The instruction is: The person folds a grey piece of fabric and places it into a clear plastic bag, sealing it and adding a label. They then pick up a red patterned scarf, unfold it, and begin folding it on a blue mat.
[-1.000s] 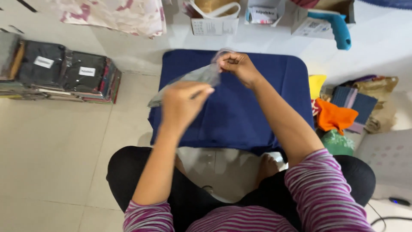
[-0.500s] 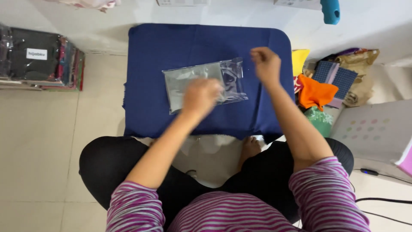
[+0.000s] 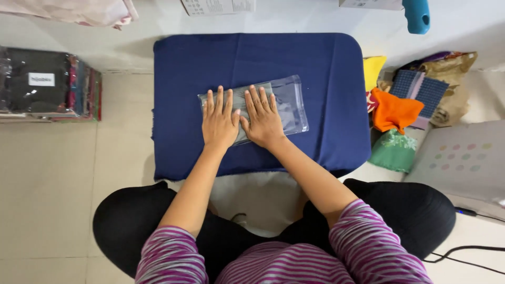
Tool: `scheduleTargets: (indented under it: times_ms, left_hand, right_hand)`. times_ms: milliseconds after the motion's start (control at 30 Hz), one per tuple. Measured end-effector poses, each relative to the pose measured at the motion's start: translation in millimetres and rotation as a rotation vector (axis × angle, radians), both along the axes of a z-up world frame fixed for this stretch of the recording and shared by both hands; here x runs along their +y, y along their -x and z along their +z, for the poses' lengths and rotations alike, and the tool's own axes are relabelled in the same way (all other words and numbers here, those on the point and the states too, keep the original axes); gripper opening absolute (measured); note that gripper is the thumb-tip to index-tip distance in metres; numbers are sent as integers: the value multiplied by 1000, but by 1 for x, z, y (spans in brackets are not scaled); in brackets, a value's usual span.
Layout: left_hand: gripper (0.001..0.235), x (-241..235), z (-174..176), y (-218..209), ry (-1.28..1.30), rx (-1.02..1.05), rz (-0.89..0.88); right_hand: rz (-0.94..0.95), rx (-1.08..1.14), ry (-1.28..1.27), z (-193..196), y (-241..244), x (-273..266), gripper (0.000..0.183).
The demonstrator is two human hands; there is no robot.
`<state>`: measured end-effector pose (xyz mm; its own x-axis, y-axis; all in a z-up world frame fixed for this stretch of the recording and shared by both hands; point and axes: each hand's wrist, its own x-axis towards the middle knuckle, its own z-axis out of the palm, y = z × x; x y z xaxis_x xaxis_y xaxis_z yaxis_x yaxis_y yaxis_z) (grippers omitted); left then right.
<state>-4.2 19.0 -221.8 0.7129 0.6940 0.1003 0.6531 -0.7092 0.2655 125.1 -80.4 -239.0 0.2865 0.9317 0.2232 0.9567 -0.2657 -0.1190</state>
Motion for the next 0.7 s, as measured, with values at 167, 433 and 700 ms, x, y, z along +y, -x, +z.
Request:
scheduleTargets:
  times_ms: [167, 433, 700]
  left_hand:
    - [62, -2, -12, -1, -58, -60, 18]
    - [65, -1, -13, 1, -70, -107, 7]
    - [67, 38, 27, -4, 216, -192, 16]
  right_hand:
    - [-47, -23, -22, 9, -4, -3, 86]
    - [-177, 147, 239, 41, -11, -4, 111]
    - [-4, 261, -179, 103, -123, 36, 53]
